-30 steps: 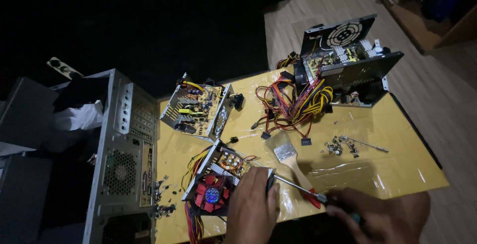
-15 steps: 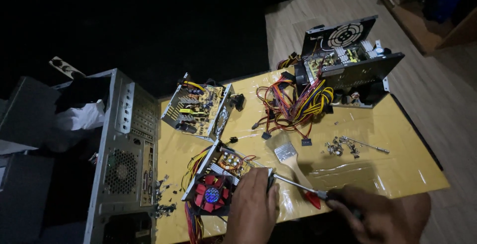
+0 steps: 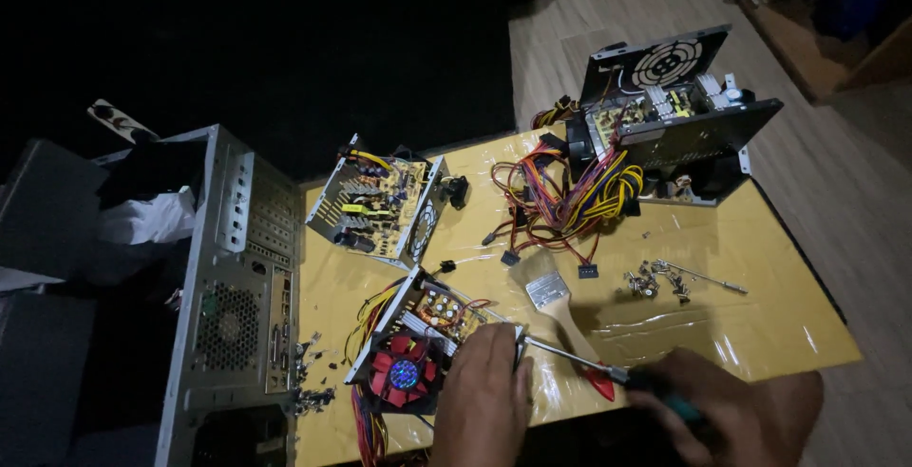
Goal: The person cleans a computer power supply unit with a brush and then uses a screwdriver to remove and reattach a fan. They work on the unit placed on a yellow table alongside other disassembled computer parts.
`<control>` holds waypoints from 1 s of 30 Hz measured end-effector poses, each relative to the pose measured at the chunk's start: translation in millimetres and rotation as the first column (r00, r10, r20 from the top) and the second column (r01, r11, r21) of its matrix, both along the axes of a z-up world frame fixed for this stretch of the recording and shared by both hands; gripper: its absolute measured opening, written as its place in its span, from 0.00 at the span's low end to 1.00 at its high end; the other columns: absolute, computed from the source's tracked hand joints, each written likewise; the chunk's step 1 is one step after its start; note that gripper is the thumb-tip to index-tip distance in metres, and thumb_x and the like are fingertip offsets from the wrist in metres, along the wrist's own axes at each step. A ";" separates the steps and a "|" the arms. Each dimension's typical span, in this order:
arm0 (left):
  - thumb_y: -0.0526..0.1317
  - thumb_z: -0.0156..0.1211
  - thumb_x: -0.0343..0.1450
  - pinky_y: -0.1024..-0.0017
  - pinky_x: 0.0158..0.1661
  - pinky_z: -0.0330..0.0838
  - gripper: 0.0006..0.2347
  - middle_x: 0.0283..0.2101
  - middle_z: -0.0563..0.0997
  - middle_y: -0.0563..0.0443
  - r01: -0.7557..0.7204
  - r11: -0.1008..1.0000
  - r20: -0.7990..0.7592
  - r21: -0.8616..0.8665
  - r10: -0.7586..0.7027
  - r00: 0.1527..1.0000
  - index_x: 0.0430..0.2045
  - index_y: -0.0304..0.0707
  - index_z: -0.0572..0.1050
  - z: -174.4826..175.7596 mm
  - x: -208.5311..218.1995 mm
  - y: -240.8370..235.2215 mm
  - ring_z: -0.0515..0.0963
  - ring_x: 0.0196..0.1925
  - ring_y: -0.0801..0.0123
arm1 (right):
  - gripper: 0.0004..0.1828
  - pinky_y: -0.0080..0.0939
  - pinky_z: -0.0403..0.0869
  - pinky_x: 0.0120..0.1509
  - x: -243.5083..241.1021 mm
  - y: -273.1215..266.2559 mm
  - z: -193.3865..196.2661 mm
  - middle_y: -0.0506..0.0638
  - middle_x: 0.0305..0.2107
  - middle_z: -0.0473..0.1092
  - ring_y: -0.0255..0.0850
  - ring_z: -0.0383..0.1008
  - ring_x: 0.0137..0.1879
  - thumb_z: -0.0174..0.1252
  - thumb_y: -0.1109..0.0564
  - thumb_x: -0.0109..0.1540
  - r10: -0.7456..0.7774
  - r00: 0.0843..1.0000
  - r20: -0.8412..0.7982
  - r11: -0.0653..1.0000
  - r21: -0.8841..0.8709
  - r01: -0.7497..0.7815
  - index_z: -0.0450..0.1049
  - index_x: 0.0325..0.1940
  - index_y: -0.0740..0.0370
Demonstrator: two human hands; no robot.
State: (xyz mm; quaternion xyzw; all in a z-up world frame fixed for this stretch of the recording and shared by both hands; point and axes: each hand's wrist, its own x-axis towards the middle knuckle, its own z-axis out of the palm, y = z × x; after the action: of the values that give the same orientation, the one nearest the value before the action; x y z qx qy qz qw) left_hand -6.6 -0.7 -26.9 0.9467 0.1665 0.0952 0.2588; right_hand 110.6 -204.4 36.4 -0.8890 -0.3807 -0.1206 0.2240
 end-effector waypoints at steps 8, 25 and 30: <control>0.34 0.54 0.74 0.56 0.51 0.74 0.15 0.51 0.79 0.37 -0.028 0.990 0.106 0.140 0.013 0.994 0.55 0.27 0.72 2.9 3.8 -4.0 0.77 0.51 0.51 | 0.07 0.30 0.62 0.36 1.0 -0.5 10.2 0.19 0.26 0.80 0.22 0.80 0.27 0.56 0.36 0.58 0.042 0.993 -0.106 0.998 0.055 -0.036 0.79 0.35 0.26; 0.35 0.54 0.73 0.57 0.54 0.73 0.15 0.52 0.78 0.39 -0.055 0.998 0.056 0.044 0.052 0.997 0.54 0.33 0.72 5.6 0.6 -4.4 0.78 0.53 0.51 | 0.18 0.28 0.83 0.46 19.5 -24.3 -81.5 0.44 0.37 0.85 0.31 0.89 0.40 0.61 0.47 0.60 0.418 0.771 -0.482 0.905 0.293 -0.307 0.80 0.53 0.51; 0.34 0.60 0.71 0.58 0.59 0.72 0.18 0.57 0.79 0.42 -0.110 0.978 -0.084 -0.179 0.097 0.992 0.57 0.36 0.73 40.4 -0.5 6.8 0.79 0.56 0.55 | 0.43 0.21 0.81 0.45 27.3 -65.4 -154.2 0.36 0.31 0.78 0.25 0.87 0.35 0.79 0.57 0.50 0.244 0.651 -0.719 0.970 0.167 -0.179 0.68 0.67 0.48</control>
State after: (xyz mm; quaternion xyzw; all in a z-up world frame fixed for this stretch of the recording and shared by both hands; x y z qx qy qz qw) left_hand -7.1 6.2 13.5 0.9117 0.2332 0.0574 0.3333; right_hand 137.9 -269.8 -117.8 -0.8020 -0.3542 0.2578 0.4061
